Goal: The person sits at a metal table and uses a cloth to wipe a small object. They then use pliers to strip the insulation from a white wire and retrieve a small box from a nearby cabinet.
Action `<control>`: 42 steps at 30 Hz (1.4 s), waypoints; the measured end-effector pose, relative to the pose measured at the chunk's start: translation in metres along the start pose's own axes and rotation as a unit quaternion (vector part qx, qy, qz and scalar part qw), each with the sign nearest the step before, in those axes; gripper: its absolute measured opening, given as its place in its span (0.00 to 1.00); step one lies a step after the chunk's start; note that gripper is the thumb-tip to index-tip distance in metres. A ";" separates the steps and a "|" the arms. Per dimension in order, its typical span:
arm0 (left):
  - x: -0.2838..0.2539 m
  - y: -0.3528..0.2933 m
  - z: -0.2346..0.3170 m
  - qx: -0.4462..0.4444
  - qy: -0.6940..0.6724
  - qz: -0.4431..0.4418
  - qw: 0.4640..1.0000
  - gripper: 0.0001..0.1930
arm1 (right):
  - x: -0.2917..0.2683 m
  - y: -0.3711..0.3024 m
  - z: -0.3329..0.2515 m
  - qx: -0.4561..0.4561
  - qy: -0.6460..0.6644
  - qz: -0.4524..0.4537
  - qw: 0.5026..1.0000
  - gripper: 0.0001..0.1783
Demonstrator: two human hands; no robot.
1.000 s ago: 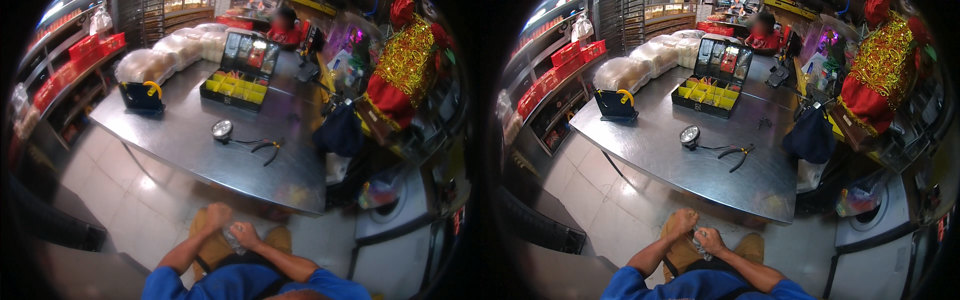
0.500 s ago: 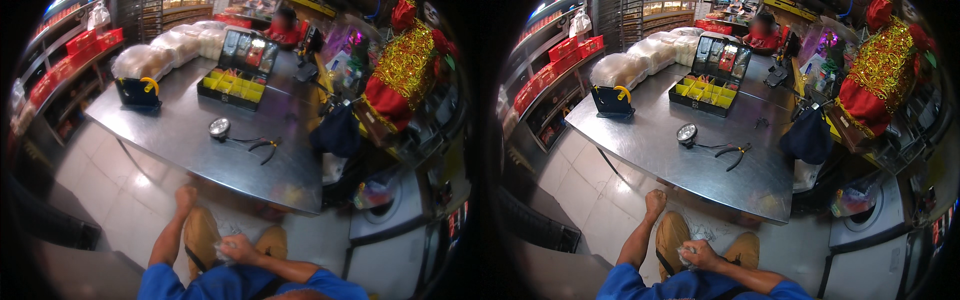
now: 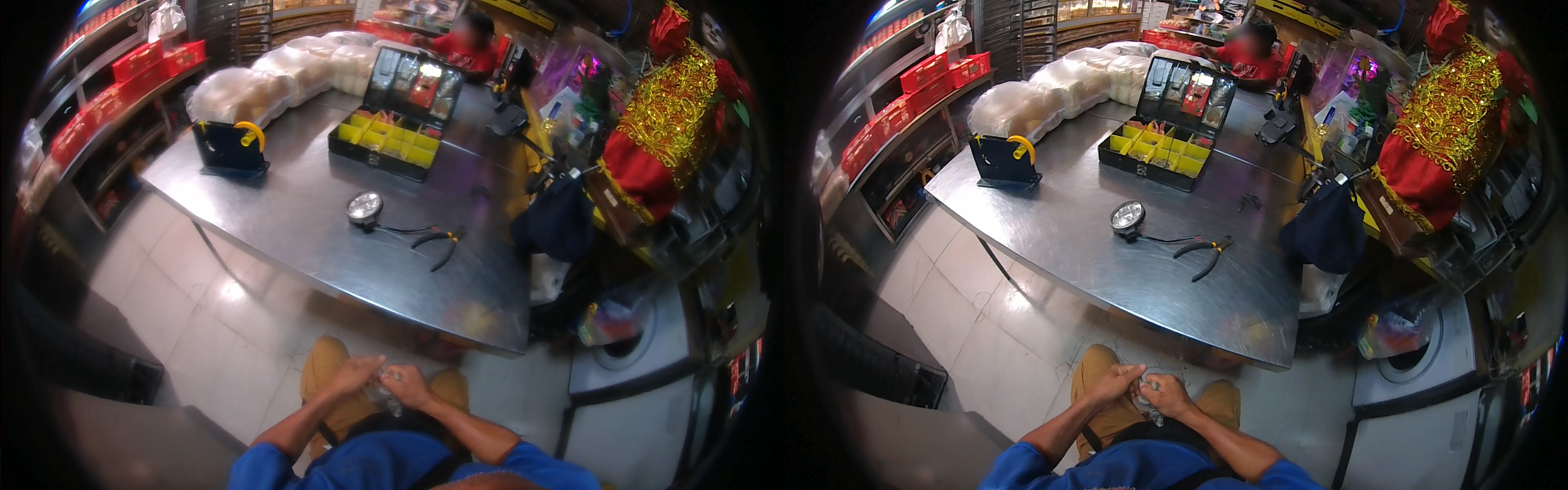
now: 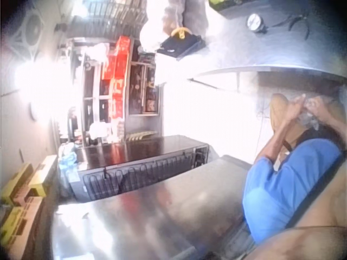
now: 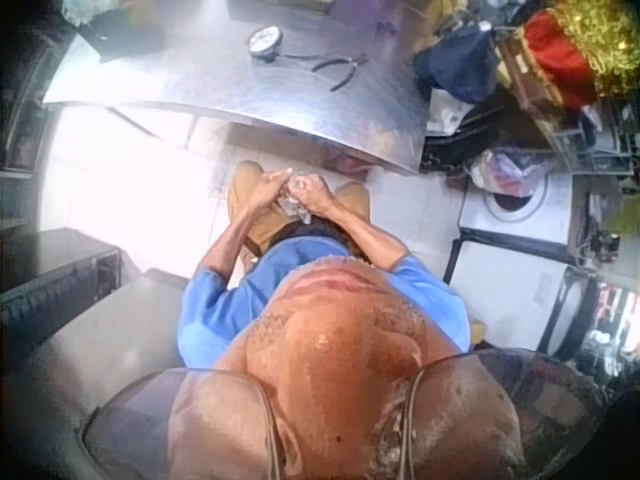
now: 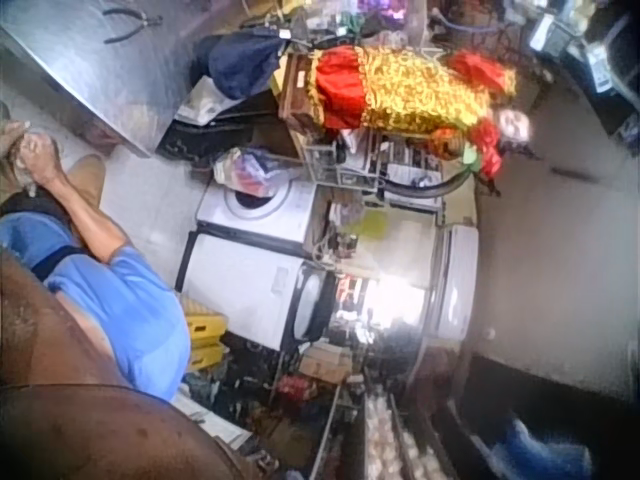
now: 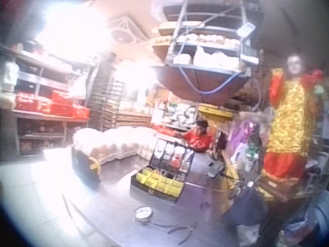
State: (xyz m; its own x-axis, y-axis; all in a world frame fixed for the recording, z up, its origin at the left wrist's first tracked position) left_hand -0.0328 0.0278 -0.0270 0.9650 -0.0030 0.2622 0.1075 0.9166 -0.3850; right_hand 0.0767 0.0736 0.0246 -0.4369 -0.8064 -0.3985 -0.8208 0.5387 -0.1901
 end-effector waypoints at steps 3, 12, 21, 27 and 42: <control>-0.009 0.017 -0.023 0.020 -0.119 0.037 0.992 0.20 | 0.014 0.005 0.003 -0.011 0.014 -0.015 1.000 0.13; -0.021 0.039 -0.013 0.096 -0.008 0.092 0.991 0.18 | 0.029 0.006 0.010 -0.014 0.053 -0.011 0.998 0.13; -0.022 0.024 -0.019 0.141 0.020 0.146 0.979 0.18 | 0.018 0.012 0.020 -0.004 0.151 0.023 0.988 0.12; -0.030 0.018 0.033 0.250 0.347 0.302 0.852 0.12 | 0.022 0.006 0.029 0.092 0.210 0.027 0.973 0.12; -0.190 0.051 -0.042 0.044 0.477 0.429 0.766 0.11 | 0.033 -0.043 -0.126 -0.098 0.183 -0.178 0.962 0.14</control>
State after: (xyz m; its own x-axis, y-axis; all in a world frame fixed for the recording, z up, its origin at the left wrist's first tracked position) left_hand -0.2009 0.0587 -0.1339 0.4125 0.3633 -0.8354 -0.6399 0.7682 0.0181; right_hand 0.0510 -0.0065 0.1332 -0.1863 -0.9824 0.0108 -0.9803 0.1851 -0.0687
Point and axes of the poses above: each hand's wrist, its own y-axis towards the middle knuckle, its own x-axis out of the palm, z = x × y, the point moved 8 cm from there along y, towards the middle knuckle, and after that the axes turned 8 degrees about -z, right-handed, at the moved point
